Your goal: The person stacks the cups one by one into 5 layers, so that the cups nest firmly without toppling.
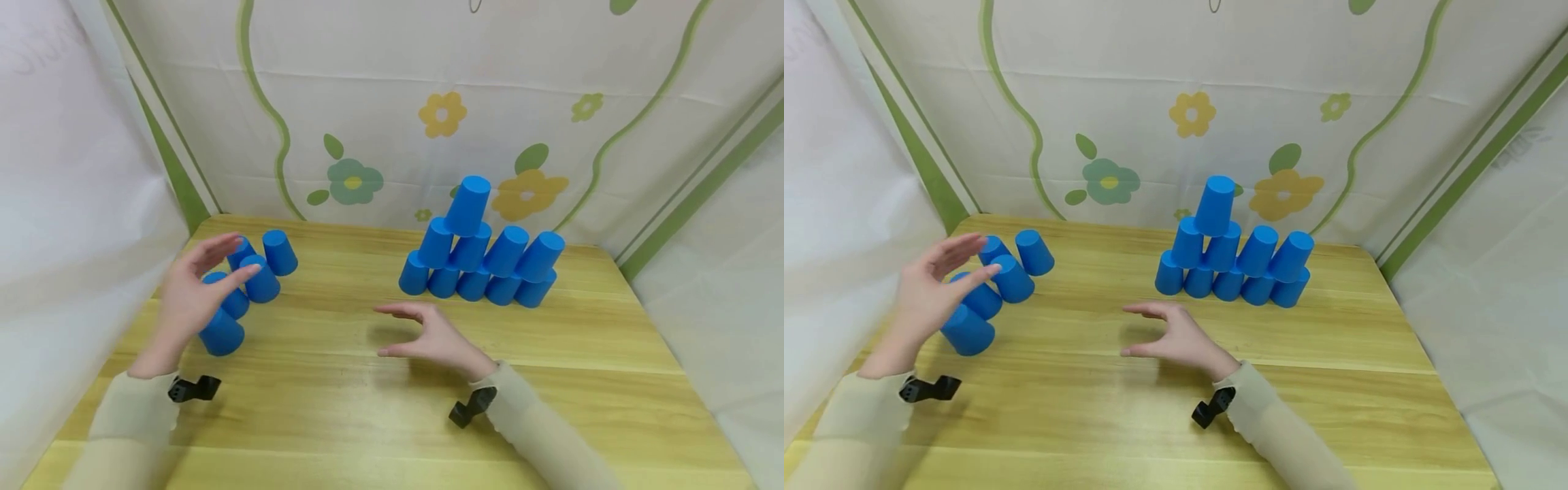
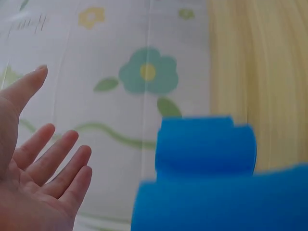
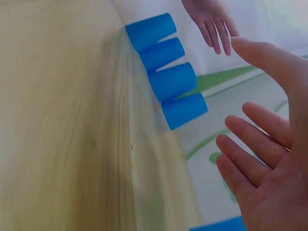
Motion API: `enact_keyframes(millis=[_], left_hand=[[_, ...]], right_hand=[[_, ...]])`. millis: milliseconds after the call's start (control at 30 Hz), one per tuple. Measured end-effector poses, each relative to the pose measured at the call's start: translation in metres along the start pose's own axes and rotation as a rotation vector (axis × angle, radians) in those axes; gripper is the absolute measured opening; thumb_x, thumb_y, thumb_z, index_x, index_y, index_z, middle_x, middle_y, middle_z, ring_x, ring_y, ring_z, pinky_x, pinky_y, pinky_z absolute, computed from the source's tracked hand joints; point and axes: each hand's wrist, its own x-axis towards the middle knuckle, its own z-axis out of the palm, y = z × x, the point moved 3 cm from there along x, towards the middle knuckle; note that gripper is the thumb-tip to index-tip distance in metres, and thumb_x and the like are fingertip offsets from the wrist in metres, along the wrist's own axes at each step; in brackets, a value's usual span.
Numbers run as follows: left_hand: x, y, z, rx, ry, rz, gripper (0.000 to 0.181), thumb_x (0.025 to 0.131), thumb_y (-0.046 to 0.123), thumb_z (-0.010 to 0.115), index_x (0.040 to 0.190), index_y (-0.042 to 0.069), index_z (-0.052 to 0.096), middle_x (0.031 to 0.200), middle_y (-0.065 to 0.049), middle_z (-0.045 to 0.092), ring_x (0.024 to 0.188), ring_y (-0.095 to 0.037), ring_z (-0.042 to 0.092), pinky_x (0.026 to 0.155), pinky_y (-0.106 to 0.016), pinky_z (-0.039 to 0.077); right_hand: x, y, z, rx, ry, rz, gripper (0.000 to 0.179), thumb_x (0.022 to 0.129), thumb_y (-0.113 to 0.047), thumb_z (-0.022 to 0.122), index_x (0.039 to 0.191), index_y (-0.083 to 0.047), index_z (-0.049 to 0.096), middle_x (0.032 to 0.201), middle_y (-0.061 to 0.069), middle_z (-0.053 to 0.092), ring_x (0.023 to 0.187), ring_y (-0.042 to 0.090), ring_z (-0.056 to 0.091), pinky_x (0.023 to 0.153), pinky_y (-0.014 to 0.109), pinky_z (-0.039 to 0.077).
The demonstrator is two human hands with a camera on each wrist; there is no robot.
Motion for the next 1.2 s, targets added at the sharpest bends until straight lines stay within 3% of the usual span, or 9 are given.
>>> enact_keyframes(millis=[133, 300, 433, 633, 867, 967, 1000, 1100, 1200], left_hand=[[0.005, -0.025, -0.023, 0.029, 0.015, -0.060, 0.058, 0.092, 0.028, 0.079, 0.144, 0.013, 0.058, 0.137, -0.010, 0.062, 0.122, -0.012, 0.058, 0.102, -0.018, 0.044], [0.005, -0.062, -0.042, 0.030, -0.042, -0.145, 0.061, 0.095, 0.029, 0.076, 0.148, 0.009, 0.052, 0.140, -0.016, 0.059, 0.119, -0.011, 0.058, 0.091, -0.008, 0.045], [0.001, -0.087, -0.047, 0.035, -0.123, -0.192, 0.064, 0.097, 0.032, 0.073, 0.151, 0.008, 0.049, 0.142, -0.017, 0.057, 0.117, -0.008, 0.058, 0.084, -0.005, 0.045], [-0.006, -0.108, -0.046, 0.025, -0.245, -0.274, 0.069, 0.098, 0.041, 0.069, 0.155, 0.012, 0.043, 0.147, -0.010, 0.053, 0.115, 0.003, 0.053, 0.083, -0.005, 0.043], [-0.009, -0.113, -0.040, 0.021, -0.299, -0.302, 0.070, 0.098, 0.042, 0.068, 0.156, 0.013, 0.042, 0.151, -0.019, 0.045, 0.131, -0.031, 0.049, 0.082, -0.007, 0.045], [-0.010, -0.114, -0.036, 0.036, -0.302, -0.314, 0.071, 0.098, 0.043, 0.068, 0.154, 0.009, 0.043, 0.146, -0.016, 0.049, 0.129, -0.033, 0.050, 0.091, -0.019, 0.050], [-0.010, -0.114, -0.035, 0.035, -0.301, -0.321, 0.072, 0.098, 0.044, 0.068, 0.154, 0.008, 0.042, 0.146, -0.017, 0.049, 0.130, -0.035, 0.050, 0.096, -0.028, 0.051], [-0.012, -0.111, -0.031, 0.036, -0.294, -0.311, 0.074, 0.098, 0.043, 0.068, 0.153, 0.001, 0.041, 0.144, -0.021, 0.050, 0.130, -0.040, 0.050, 0.103, -0.056, 0.046], [-0.015, -0.105, -0.024, 0.028, -0.293, -0.304, 0.075, 0.098, 0.044, 0.068, 0.152, -0.001, 0.040, 0.145, -0.027, 0.049, 0.131, -0.049, 0.048, 0.102, -0.068, 0.040]], right_hand=[[0.013, -0.004, 0.016, 0.018, -0.031, -0.021, 0.068, 0.083, -0.034, 0.087, 0.143, -0.018, 0.060, 0.143, -0.009, 0.058, 0.132, 0.014, 0.051, 0.112, 0.048, 0.040], [0.030, -0.007, 0.035, 0.053, -0.053, -0.025, 0.069, 0.084, -0.034, 0.087, 0.144, -0.019, 0.059, 0.143, -0.012, 0.056, 0.133, 0.020, 0.051, 0.112, 0.050, 0.039], [0.045, -0.009, 0.050, 0.107, -0.069, -0.032, 0.068, 0.085, -0.031, 0.087, 0.145, -0.018, 0.058, 0.144, -0.008, 0.056, 0.134, 0.025, 0.051, 0.113, 0.046, 0.039], [0.069, -0.011, 0.077, 0.177, -0.098, -0.036, 0.067, 0.085, -0.027, 0.086, 0.145, -0.018, 0.058, 0.145, -0.002, 0.057, 0.133, 0.012, 0.051, 0.112, 0.037, 0.040], [0.092, -0.012, 0.109, 0.204, -0.113, -0.026, 0.067, 0.085, -0.030, 0.087, 0.144, -0.015, 0.059, 0.142, -0.003, 0.059, 0.130, 0.008, 0.052, 0.110, 0.030, 0.041], [0.099, -0.013, 0.124, 0.207, -0.120, -0.010, 0.068, 0.084, -0.032, 0.086, 0.144, -0.013, 0.059, 0.141, -0.004, 0.060, 0.129, 0.006, 0.052, 0.109, 0.029, 0.041], [0.101, -0.013, 0.129, 0.209, -0.120, -0.001, 0.069, 0.084, -0.032, 0.087, 0.144, -0.013, 0.058, 0.141, -0.004, 0.060, 0.129, 0.005, 0.052, 0.109, 0.028, 0.041], [0.107, -0.012, 0.141, 0.208, -0.116, 0.007, 0.069, 0.084, -0.031, 0.087, 0.144, -0.013, 0.058, 0.140, -0.007, 0.060, 0.128, 0.003, 0.052, 0.108, 0.024, 0.041], [0.112, -0.013, 0.150, 0.211, -0.102, 0.011, 0.069, 0.084, -0.031, 0.086, 0.145, -0.014, 0.058, 0.140, -0.008, 0.059, 0.128, 0.003, 0.053, 0.106, 0.022, 0.041]])
